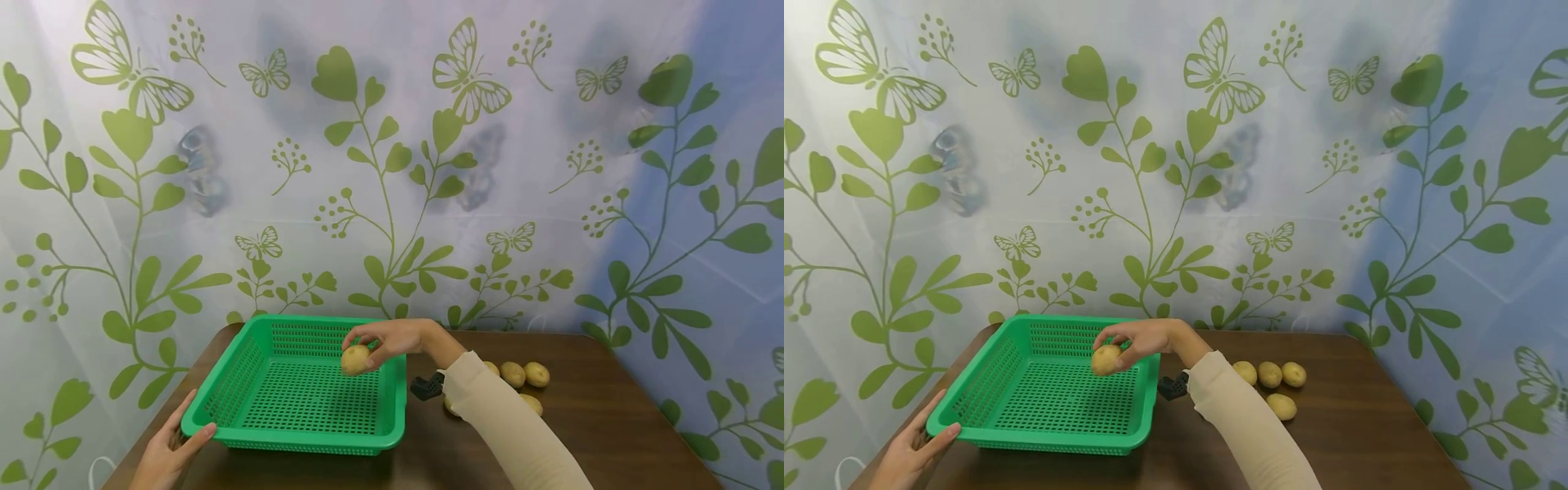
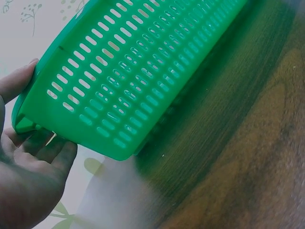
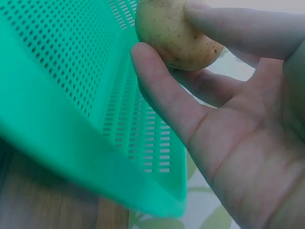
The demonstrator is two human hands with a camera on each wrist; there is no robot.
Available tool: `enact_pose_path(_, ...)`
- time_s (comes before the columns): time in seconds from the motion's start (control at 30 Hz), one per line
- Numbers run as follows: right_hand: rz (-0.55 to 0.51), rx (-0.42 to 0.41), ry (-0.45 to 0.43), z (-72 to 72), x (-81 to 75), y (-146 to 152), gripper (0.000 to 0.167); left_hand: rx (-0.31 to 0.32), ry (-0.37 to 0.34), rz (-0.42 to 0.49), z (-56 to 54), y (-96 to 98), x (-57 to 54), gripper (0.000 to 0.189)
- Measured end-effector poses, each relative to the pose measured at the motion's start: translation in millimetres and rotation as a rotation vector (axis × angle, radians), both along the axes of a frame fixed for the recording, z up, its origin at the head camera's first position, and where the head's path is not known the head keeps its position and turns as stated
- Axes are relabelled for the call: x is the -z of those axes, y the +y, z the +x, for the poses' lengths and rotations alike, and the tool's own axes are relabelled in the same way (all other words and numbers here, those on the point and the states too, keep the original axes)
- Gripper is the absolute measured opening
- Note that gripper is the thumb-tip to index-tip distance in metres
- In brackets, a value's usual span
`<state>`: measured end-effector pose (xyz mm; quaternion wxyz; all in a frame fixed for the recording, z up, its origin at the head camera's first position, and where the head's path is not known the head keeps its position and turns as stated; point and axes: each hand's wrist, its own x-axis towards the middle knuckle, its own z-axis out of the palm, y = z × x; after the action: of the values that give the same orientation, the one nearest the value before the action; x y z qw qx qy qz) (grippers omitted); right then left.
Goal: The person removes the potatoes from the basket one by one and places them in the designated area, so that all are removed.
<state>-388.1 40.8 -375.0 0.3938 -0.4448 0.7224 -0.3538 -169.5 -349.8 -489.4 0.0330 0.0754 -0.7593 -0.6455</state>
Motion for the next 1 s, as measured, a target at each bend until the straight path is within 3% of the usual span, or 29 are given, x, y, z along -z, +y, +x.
enact_pose_path(0.3,-0.005,0.036,-0.032,-0.8,-0.9,22.5,0.046,-0.006,-0.058,-0.024,-2.3,-3.5,-1.2,0.092)
enact_pose_path(0.57,-0.008,0.058,-0.027,1.0,-5.9,49.0,0.045,0.017,-0.01,0.057,-2.8,-1.6,1.8,0.093)
enact_pose_path(0.8,-0.025,0.085,-0.071,0.7,-4.3,74.9,0.049,0.008,-0.011,0.008,-2.8,-3.3,2.4,0.091)
enact_pose_path(1.0,-0.03,0.096,-0.066,0.6,-0.6,91.9,0.047,0.007,-0.019,0.023,-2.8,-4.0,2.9,0.092)
